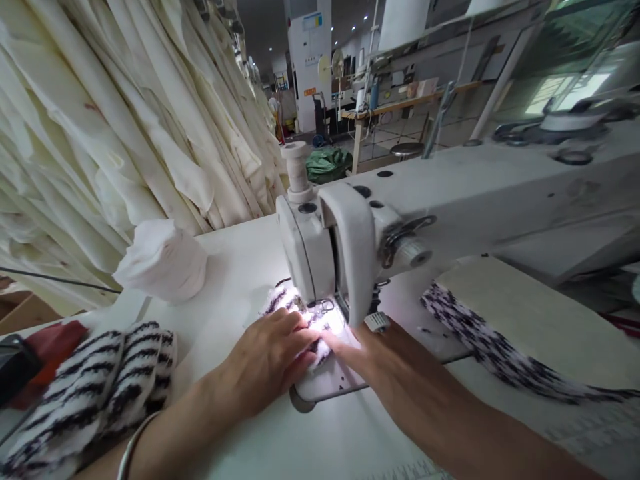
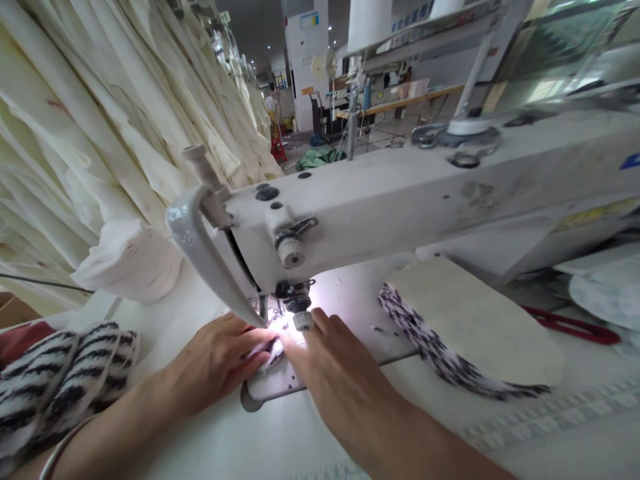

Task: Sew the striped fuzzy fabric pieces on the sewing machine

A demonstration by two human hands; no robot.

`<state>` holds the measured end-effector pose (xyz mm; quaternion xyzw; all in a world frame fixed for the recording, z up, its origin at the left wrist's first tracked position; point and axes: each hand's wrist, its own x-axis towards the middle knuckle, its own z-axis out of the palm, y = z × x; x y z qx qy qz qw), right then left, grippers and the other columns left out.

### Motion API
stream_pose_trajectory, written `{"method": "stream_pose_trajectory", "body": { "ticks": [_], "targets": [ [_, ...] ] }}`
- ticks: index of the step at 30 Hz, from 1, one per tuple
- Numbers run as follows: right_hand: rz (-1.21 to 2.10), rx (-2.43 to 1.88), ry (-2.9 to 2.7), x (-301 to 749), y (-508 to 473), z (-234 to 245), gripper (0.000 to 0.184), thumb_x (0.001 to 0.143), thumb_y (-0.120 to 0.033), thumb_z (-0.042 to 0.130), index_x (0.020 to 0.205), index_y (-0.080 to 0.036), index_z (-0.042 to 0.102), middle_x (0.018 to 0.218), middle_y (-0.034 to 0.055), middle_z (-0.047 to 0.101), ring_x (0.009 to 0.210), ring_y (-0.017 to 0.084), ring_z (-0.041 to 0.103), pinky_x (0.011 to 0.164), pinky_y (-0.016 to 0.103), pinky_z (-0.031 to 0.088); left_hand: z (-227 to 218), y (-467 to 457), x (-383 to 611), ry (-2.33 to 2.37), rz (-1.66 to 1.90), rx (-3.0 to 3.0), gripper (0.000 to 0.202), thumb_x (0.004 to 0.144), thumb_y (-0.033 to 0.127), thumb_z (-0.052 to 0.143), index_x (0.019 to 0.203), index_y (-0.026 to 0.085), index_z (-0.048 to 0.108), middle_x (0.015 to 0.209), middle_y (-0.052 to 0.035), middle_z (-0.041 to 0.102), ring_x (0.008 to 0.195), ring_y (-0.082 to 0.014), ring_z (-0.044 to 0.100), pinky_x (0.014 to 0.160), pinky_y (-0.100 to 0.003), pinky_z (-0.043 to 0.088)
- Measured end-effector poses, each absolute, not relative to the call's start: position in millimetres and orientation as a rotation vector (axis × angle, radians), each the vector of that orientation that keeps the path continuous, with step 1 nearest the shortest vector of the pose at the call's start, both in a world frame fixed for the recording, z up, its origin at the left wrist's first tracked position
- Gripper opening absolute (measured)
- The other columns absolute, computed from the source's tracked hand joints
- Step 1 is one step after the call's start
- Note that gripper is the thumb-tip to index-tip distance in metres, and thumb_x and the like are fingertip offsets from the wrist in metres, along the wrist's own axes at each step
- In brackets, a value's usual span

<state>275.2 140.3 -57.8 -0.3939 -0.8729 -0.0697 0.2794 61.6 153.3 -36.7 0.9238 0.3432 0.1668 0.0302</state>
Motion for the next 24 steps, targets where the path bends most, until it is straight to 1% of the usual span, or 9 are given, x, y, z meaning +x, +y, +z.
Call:
{"method": "stream_pose_trajectory", "body": {
  "ticks": [3, 6, 8, 12, 14, 17, 19, 21, 24],
  "targets": [
    [-0.234, -1.037, -2.404, 272.2, 137.0, -57.4, 0.037, 0.075, -0.001, 0.04, 0.093, -0.021, 0.066, 0.071, 0.0031, 0.06, 0.072, 0.019, 0.057, 0.063, 0.03, 0.046, -41.4, 153.4, 65.5, 1.102, 0.58, 2.92, 0.016, 0.09, 0.022, 0.051, 0.103, 0.016, 0.058, 0.083, -0.0061, 0.059, 0.074, -0.0196, 0.055, 0.064, -0.034, 0.052],
    [-0.364, -1.071, -2.373, 255.6, 118.2, -66.7, 0.044, 0.075, 0.001, 0.034, 0.105, -0.011, 0.064, 0.097, 0.0111, 0.065, 0.089, 0.024, 0.058, 0.075, 0.037, 0.047, -41.6, 155.6, 67.3, 1.075, 0.633, 2.971, 0.013, 0.088, 0.019, 0.053, 0.099, 0.014, 0.057, 0.084, -0.0071, 0.059, 0.075, -0.0207, 0.054, 0.064, -0.036, 0.052],
    [-0.424, -1.173, -2.24, 241.3, 102.9, -75.5, 0.051, 0.075, 0.004, 0.028, 0.114, -0.005, 0.06, 0.106, 0.0134, 0.064, 0.098, 0.025, 0.056, 0.082, 0.038, 0.045, -38.1, 157.9, 66.3, 1.021, 0.599, 2.962, 0.014, 0.087, 0.015, 0.051, 0.1, 0.013, 0.057, 0.089, -0.0092, 0.06, 0.079, -0.0218, 0.054, 0.068, -0.038, 0.052],
    [-0.342, -1.317, -2.105, 223.5, 86.2, -84.7, 0.05, 0.078, 0.003, 0.028, 0.117, -0.007, 0.058, 0.105, 0.0097, 0.065, 0.101, 0.022, 0.056, 0.083, 0.035, 0.042, -29.2, 164.6, 57.7, 0.771, 0.481, 2.852, 0.025, 0.09, 0.009, 0.043, 0.113, 0.013, 0.051, 0.105, -0.0123, 0.06, 0.093, -0.0213, 0.056, 0.08, -0.038, 0.053],
    [-0.344, -1.3, -2.105, 222.2, 85.5, -83.6, 0.048, 0.079, 0.001, 0.031, 0.116, -0.008, 0.059, 0.109, 0.0093, 0.065, 0.105, 0.022, 0.054, 0.084, 0.035, 0.041, -28.0, 167.3, 52.3, 0.713, 0.47, 2.798, 0.028, 0.092, 0.008, 0.04, 0.117, 0.013, 0.049, 0.104, -0.0115, 0.062, 0.097, -0.0204, 0.057, 0.083, -0.037, 0.052],
    [-0.338, -1.252, -2.082, 226.2, 88.4, -80.7, 0.047, 0.078, 0.002, 0.03, 0.112, -0.01, 0.061, 0.108, 0.0076, 0.067, 0.107, 0.022, 0.054, 0.086, 0.037, 0.038, -30.2, 168.0, 47.5, 0.771, 0.467, 2.736, 0.023, 0.093, 0.008, 0.039, 0.11, 0.015, 0.053, 0.098, -0.0099, 0.063, 0.098, -0.0202, 0.059, 0.084, -0.036, 0.052],
    [-0.309, -1.224, -2.108, 231.9, 91.5, -80.6, 0.047, 0.078, 0.002, 0.031, 0.111, -0.012, 0.061, 0.105, 0.0057, 0.068, 0.105, 0.022, 0.054, 0.085, 0.037, 0.038, -32.5, 166.4, 47.2, 0.791, 0.487, 2.722, 0.021, 0.092, 0.007, 0.04, 0.105, 0.016, 0.054, 0.101, -0.0105, 0.063, 0.099, -0.0202, 0.059, 0.085, -0.036, 0.052],
    [-0.284, -1.193, -2.142, 239.9, 96.1, -81.4, 0.048, 0.08, 0.002, 0.031, 0.114, -0.014, 0.061, 0.109, 0.0043, 0.068, 0.108, 0.021, 0.054, 0.085, 0.037, 0.039, -34.4, 164.0, 48.3, 0.804, 0.509, 2.722, 0.021, 0.09, 0.006, 0.042, 0.105, 0.016, 0.054, 0.105, -0.0114, 0.062, 0.099, -0.0205, 0.059, 0.085, -0.037, 0.052],
    [-0.252, -1.088, -2.223, 254.5, 106.7, -80.8, 0.05, 0.08, 0.002, 0.03, 0.117, -0.016, 0.059, 0.115, 0.0035, 0.066, 0.11, 0.021, 0.053, 0.083, 0.037, 0.043, -37.1, 160.1, 50.7, 0.876, 0.526, 2.722, 0.021, 0.088, 0.007, 0.045, 0.105, 0.016, 0.055, 0.104, -0.0113, 0.062, 0.097, -0.0212, 0.059, 0.084, -0.039, 0.052]
  ]
}}
